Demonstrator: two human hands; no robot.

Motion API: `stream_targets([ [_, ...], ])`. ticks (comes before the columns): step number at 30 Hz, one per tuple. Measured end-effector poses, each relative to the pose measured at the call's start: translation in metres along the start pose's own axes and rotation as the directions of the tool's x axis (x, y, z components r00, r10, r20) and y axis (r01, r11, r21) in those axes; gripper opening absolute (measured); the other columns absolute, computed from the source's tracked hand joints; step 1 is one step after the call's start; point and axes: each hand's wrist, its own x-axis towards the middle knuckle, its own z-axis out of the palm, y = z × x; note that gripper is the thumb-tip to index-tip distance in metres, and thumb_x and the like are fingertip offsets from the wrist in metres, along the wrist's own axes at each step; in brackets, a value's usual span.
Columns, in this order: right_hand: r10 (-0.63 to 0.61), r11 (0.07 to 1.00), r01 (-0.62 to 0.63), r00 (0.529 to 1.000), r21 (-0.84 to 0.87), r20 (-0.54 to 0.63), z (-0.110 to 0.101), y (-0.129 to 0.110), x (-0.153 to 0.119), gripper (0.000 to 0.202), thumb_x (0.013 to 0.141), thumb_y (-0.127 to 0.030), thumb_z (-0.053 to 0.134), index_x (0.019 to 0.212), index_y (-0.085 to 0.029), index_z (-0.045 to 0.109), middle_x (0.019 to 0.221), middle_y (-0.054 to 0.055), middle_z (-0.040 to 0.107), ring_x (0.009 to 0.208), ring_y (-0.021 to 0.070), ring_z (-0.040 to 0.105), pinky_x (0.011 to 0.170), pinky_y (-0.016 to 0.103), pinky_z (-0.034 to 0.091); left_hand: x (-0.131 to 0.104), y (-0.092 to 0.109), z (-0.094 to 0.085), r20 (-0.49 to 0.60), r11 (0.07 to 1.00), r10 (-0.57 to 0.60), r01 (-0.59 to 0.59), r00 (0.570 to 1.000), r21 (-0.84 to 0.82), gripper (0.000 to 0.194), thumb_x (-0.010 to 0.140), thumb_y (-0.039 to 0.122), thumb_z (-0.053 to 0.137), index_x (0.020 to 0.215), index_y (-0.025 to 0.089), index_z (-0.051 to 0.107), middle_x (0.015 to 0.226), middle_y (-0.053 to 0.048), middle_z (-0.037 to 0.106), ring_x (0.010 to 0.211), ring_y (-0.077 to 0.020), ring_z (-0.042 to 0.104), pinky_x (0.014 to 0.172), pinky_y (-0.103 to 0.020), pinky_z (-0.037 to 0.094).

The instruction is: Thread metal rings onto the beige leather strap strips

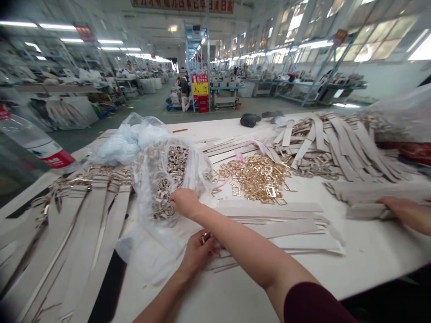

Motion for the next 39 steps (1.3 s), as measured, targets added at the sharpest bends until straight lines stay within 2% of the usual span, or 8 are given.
stream_targets([
  [8, 0.113, 0.992, -0.114, 0.994, 0.057, 0.008, 0.027, -0.014, 0.03, 0.026, 0.083, -0.036, 0.055, 0.089, -0.015, 0.07, 0.092, 0.012, 0.069, 0.092, 0.0243, 0.063, 0.074, 0.031, 0.045, 0.0, 0.003, 0.002, -0.05, 0.998, -0.036, 0.038, 0.998, 0.047, 0.008, 0.069, 0.022, 0.053, 0.065, 0.016, 0.056, 0.055, -0.001, 0.064, 0.049, -0.0152, 0.06, 0.045, -0.022, 0.042],
  [13, 0.089, 0.976, -0.091, 0.996, 0.2, 0.019, 0.024, -0.007, 0.032, 0.017, 0.073, -0.033, 0.066, 0.076, -0.016, 0.07, 0.074, 0.003, 0.069, 0.072, 0.0153, 0.062, 0.062, 0.022, 0.042, 0.002, 0.005, 0.002, -0.032, 0.999, -0.038, 0.039, 0.999, 0.019, 0.014, 0.071, 0.029, 0.056, 0.071, 0.015, 0.058, 0.057, -0.002, 0.064, 0.05, -0.0153, 0.06, 0.043, -0.021, 0.04],
  [16, 0.113, 0.921, -0.074, 0.99, 0.382, -0.081, -0.004, 0.011, -0.002, 0.021, 0.073, -0.036, 0.068, 0.077, -0.015, 0.066, 0.072, -0.001, 0.066, 0.066, 0.0089, 0.058, 0.059, 0.017, 0.04, 0.002, 0.009, -0.001, -0.006, 0.999, -0.046, 0.046, 0.999, -0.027, 0.022, 0.071, 0.034, 0.061, 0.08, 0.014, 0.061, 0.062, -0.001, 0.064, 0.051, -0.0141, 0.06, 0.043, -0.02, 0.04],
  [20, 0.368, 0.628, -0.127, 0.918, 0.768, -0.149, -0.036, 0.046, -0.095, 0.03, 0.067, -0.04, 0.071, 0.074, -0.014, 0.059, 0.059, -0.004, 0.057, 0.054, 0.0085, 0.053, 0.051, 0.018, 0.039, 0.005, 0.011, -0.005, -0.05, 0.989, -0.108, 0.102, 0.993, -0.107, 0.033, 0.068, 0.042, 0.068, 0.085, 0.014, 0.062, 0.069, 0.001, 0.062, 0.057, -0.014, 0.063, 0.046, -0.019, 0.044],
  [25, 0.635, 0.426, -0.283, 0.77, 0.859, -0.062, -0.004, 0.062, -0.194, 0.029, 0.064, -0.038, 0.073, 0.072, -0.015, 0.058, 0.055, -0.004, 0.055, 0.051, 0.0102, 0.05, 0.05, 0.022, 0.039, 0.003, 0.016, -0.001, -0.083, 0.985, -0.114, 0.102, 0.99, -0.14, 0.044, 0.069, 0.041, 0.07, 0.103, 0.015, 0.062, 0.08, -0.001, 0.065, 0.055, -0.01, 0.061, 0.05, -0.019, 0.047],
  [28, 0.675, 0.446, -0.239, 0.722, 0.863, -0.15, 0.022, 0.053, -0.21, 0.024, 0.065, -0.034, 0.073, 0.069, -0.016, 0.06, 0.059, -0.003, 0.054, 0.055, 0.0101, 0.048, 0.052, 0.022, 0.038, -0.004, 0.022, 0.009, -0.151, 0.988, -0.073, 0.051, 0.986, -0.147, 0.05, 0.066, 0.041, 0.073, 0.108, 0.019, 0.058, 0.074, 0.003, 0.061, 0.051, -0.0087, 0.059, 0.048, -0.018, 0.046],
  [33, 0.626, 0.492, -0.121, 0.737, 0.862, -0.254, 0.028, 0.035, -0.212, 0.02, 0.073, -0.029, 0.065, 0.058, -0.016, 0.06, 0.063, 0.0, 0.057, 0.062, 0.0119, 0.052, 0.061, 0.024, 0.04, -0.014, 0.022, 0.02, -0.177, 0.994, -0.056, 0.04, 0.983, -0.098, 0.052, 0.059, 0.049, 0.077, 0.098, 0.018, 0.059, 0.066, 0.004, 0.06, 0.049, -0.0112, 0.057, 0.046, -0.022, 0.045],
  [39, 0.66, 0.095, -0.004, 0.749, 0.996, -0.059, 0.041, 0.046, -0.217, 0.024, 0.061, -0.033, 0.07, 0.063, -0.017, 0.053, 0.045, -0.004, 0.055, 0.041, 0.0108, 0.049, 0.045, 0.023, 0.036, -0.014, 0.016, 0.032, -0.174, 0.998, 0.06, -0.063, 0.983, -0.012, 0.054, 0.048, 0.058, 0.078, 0.082, 0.019, 0.064, 0.054, 0.006, 0.055, 0.038, -0.0108, 0.05, 0.039, -0.023, 0.038],
])
